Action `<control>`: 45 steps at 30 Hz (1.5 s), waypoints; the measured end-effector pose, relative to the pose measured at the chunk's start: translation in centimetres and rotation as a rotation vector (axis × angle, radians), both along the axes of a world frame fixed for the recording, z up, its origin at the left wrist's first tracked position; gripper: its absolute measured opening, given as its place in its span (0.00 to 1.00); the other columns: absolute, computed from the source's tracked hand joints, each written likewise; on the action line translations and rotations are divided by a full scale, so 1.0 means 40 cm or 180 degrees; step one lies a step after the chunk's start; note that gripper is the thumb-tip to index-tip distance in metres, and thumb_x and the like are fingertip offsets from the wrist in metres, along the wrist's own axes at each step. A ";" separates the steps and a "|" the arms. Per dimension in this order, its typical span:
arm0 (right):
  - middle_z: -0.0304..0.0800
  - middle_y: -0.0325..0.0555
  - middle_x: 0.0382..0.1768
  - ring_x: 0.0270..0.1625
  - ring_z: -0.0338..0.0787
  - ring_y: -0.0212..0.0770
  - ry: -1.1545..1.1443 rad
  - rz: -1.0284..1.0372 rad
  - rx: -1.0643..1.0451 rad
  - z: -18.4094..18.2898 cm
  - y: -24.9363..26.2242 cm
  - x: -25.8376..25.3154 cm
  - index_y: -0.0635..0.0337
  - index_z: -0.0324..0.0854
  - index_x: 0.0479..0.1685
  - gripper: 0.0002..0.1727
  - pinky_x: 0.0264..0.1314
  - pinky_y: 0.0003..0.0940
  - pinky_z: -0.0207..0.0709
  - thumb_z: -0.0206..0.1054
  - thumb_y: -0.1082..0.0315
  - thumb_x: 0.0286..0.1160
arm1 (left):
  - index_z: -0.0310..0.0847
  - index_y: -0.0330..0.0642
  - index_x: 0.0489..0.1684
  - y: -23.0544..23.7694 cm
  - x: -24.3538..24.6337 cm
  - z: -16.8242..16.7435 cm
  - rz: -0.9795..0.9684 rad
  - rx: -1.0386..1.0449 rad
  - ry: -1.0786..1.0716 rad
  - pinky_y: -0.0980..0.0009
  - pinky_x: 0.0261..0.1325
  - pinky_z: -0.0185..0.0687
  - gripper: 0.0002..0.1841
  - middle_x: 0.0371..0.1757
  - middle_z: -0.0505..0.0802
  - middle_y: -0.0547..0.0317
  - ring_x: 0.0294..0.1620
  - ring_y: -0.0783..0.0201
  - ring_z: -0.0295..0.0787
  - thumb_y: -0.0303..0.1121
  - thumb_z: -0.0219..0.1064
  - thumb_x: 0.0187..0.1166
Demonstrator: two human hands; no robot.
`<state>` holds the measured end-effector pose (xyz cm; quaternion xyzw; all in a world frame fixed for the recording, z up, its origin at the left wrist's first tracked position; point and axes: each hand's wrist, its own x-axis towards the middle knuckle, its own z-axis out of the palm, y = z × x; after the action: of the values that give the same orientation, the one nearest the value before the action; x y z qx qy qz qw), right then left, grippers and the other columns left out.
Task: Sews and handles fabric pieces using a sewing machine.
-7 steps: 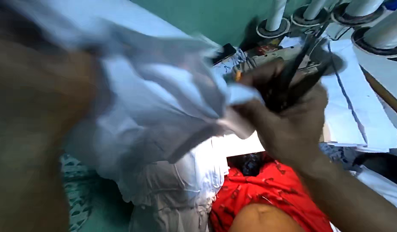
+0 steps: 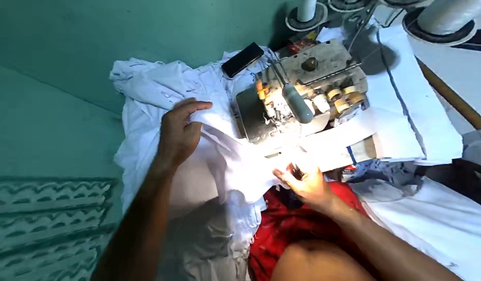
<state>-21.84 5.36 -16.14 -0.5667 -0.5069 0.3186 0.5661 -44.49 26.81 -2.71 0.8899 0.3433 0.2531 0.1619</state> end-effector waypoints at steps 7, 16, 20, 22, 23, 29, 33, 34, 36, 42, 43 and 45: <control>0.74 0.29 0.13 0.12 0.72 0.25 0.1871 -0.0726 -0.1164 -0.076 -0.056 0.039 0.53 0.77 0.26 0.07 0.16 0.23 0.69 0.69 0.73 0.66 | 0.85 0.31 0.58 0.010 0.290 -0.222 0.0434 0.0075 0.0536 0.38 0.71 0.76 0.22 0.58 0.90 0.34 0.65 0.38 0.85 0.41 0.70 0.75; 0.90 0.35 0.33 0.30 0.83 0.22 -0.0351 -0.1100 -0.0385 -0.096 -0.113 0.168 0.59 0.91 0.42 0.11 0.35 0.19 0.79 0.67 0.63 0.81 | 0.73 0.34 0.76 -0.080 0.293 -0.242 0.0496 0.0518 0.0544 0.37 0.81 0.61 0.34 0.77 0.78 0.34 0.80 0.36 0.70 0.53 0.65 0.80; 0.91 0.45 0.39 0.36 0.90 0.38 -0.1828 -0.1479 -0.0477 -0.069 -0.067 0.242 0.58 0.91 0.45 0.11 0.38 0.39 0.87 0.71 0.60 0.76 | 0.70 0.38 0.81 -0.122 0.260 -0.293 0.0379 0.0418 0.0446 0.42 0.89 0.53 0.32 0.83 0.75 0.40 0.88 0.43 0.63 0.51 0.61 0.83; 0.90 0.50 0.47 0.40 0.92 0.48 -0.2145 -0.1282 -0.0902 -0.058 -0.023 0.254 0.57 0.87 0.53 0.18 0.38 0.50 0.86 0.75 0.55 0.73 | 0.74 0.38 0.77 -0.118 0.265 -0.298 0.0393 0.0404 0.0348 0.42 0.88 0.57 0.30 0.81 0.77 0.39 0.86 0.43 0.66 0.49 0.62 0.84; 0.89 0.50 0.49 0.41 0.92 0.50 -0.2287 -0.1103 -0.1151 -0.059 -0.002 0.256 0.56 0.86 0.55 0.20 0.38 0.53 0.86 0.75 0.52 0.72 | 0.77 0.37 0.74 -0.117 0.269 -0.288 0.0399 0.0430 0.0234 0.44 0.87 0.60 0.28 0.80 0.77 0.40 0.84 0.44 0.68 0.48 0.63 0.83; 0.90 0.49 0.41 0.42 0.92 0.50 -0.2059 -0.0858 -0.1060 -0.078 -0.005 0.261 0.59 0.90 0.40 0.13 0.44 0.55 0.86 0.69 0.58 0.82 | 0.85 0.41 0.70 -0.149 0.236 -0.259 -0.0372 0.0610 0.0331 0.46 0.88 0.61 0.28 0.77 0.85 0.49 0.86 0.47 0.70 0.49 0.67 0.76; 0.88 0.41 0.36 0.38 0.87 0.38 -0.1425 -0.0910 -0.1024 -0.064 -0.054 0.278 0.56 0.89 0.34 0.18 0.43 0.46 0.82 0.67 0.52 0.83 | 0.68 0.39 0.87 -0.156 0.249 -0.294 -0.0244 0.0498 0.1116 0.38 0.93 0.38 0.51 0.89 0.71 0.47 0.94 0.45 0.51 0.74 0.55 0.73; 0.88 0.39 0.37 0.38 0.86 0.36 -0.1322 -0.0880 -0.1016 -0.060 -0.062 0.285 0.54 0.89 0.34 0.17 0.43 0.44 0.81 0.67 0.51 0.82 | 0.68 0.38 0.86 -0.151 0.260 -0.292 -0.0221 0.0469 0.1189 0.37 0.93 0.36 0.52 0.89 0.70 0.45 0.95 0.43 0.50 0.76 0.54 0.71; 0.89 0.36 0.40 0.38 0.87 0.32 -0.1183 -0.0788 -0.1012 -0.045 -0.076 0.305 0.52 0.90 0.37 0.14 0.43 0.41 0.83 0.68 0.53 0.81 | 0.72 0.39 0.82 -0.146 0.284 -0.282 -0.0217 0.0377 0.1233 0.36 0.92 0.36 0.53 0.87 0.72 0.43 0.93 0.42 0.53 0.78 0.56 0.68; 0.88 0.39 0.35 0.33 0.88 0.28 -0.0998 -0.1921 0.0180 0.064 -0.094 0.314 0.63 0.84 0.51 0.11 0.38 0.29 0.87 0.64 0.63 0.87 | 0.69 0.39 0.84 -0.155 0.297 -0.291 -0.0085 0.0395 0.1092 0.36 0.93 0.35 0.56 0.87 0.72 0.43 0.93 0.42 0.53 0.80 0.58 0.66; 0.89 0.39 0.39 0.37 0.89 0.27 -0.1012 -0.1909 0.0464 0.093 -0.102 0.307 0.64 0.82 0.54 0.11 0.42 0.28 0.87 0.65 0.66 0.86 | 0.68 0.39 0.85 -0.162 0.291 -0.289 -0.0052 0.0405 0.0981 0.36 0.93 0.37 0.55 0.87 0.72 0.43 0.93 0.43 0.54 0.78 0.60 0.67; 0.88 0.44 0.45 0.41 0.87 0.31 -0.1417 -0.1700 0.0608 0.139 -0.131 0.283 0.66 0.79 0.59 0.17 0.43 0.28 0.85 0.72 0.67 0.77 | 0.75 0.37 0.79 -0.203 0.279 -0.284 0.0037 0.0575 0.0504 0.36 0.90 0.50 0.44 0.81 0.79 0.42 0.89 0.42 0.63 0.68 0.64 0.74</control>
<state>-10.54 0.10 -10.59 -0.6792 -0.4793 -0.0206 0.5555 -33.32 18.71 -14.05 0.9160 0.3360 0.2129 0.0520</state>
